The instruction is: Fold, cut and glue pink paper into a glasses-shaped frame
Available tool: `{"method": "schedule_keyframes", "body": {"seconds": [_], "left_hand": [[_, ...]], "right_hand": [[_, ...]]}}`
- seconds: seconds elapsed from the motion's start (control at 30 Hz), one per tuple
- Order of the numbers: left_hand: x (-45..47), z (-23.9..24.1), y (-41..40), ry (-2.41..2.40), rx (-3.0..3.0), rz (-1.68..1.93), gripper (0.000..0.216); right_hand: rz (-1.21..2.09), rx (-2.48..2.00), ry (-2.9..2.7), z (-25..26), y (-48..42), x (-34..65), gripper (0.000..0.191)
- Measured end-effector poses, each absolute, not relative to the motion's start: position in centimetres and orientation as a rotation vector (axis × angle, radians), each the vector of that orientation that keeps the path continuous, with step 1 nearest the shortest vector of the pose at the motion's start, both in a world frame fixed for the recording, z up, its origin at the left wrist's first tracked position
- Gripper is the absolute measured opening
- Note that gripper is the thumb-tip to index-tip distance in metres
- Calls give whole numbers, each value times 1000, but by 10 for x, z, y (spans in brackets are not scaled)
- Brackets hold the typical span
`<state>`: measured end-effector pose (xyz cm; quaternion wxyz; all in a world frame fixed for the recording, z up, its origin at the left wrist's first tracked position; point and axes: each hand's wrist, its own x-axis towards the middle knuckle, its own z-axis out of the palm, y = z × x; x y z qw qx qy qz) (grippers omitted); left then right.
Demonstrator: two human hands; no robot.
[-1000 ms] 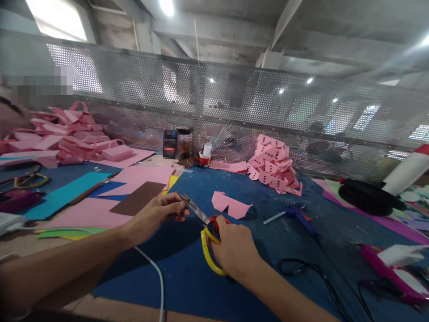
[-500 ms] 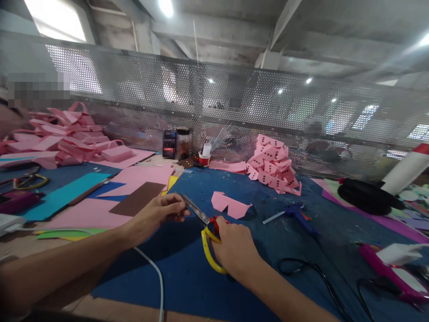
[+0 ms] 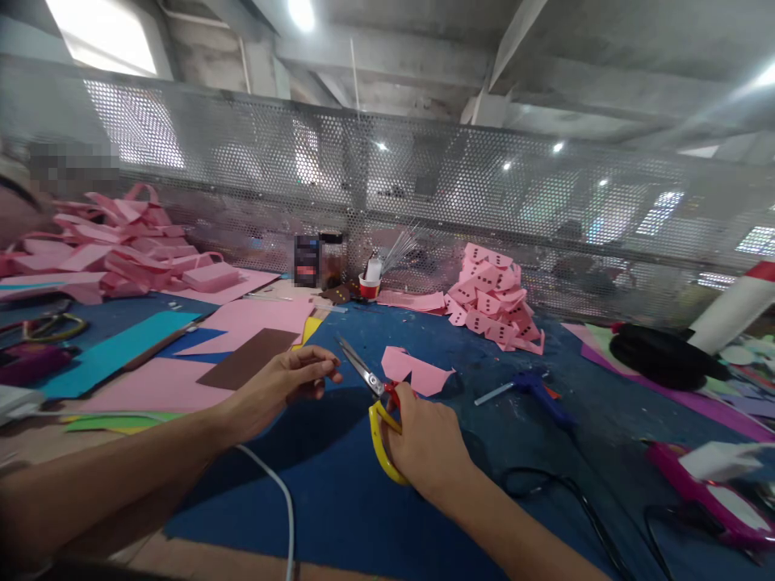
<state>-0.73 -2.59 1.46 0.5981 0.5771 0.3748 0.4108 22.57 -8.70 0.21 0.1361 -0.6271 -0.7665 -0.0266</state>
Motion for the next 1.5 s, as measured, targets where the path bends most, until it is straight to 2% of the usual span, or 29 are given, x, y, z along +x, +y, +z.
{"method": "schedule_keyframes", "body": {"seconds": [0.57, 0.77, 1.5], "left_hand": [[-9, 11, -24, 831, 1248, 955, 29], [-9, 15, -25, 795, 1261, 968, 23], [-6, 12, -28, 698, 1311, 950, 22]], "right_hand": [[-50, -1768, -2202, 5, -88, 226, 26], [-70, -1739, -2220, 4, -90, 225, 36], [-46, -1780, -2191, 9, -92, 219, 35]]}}
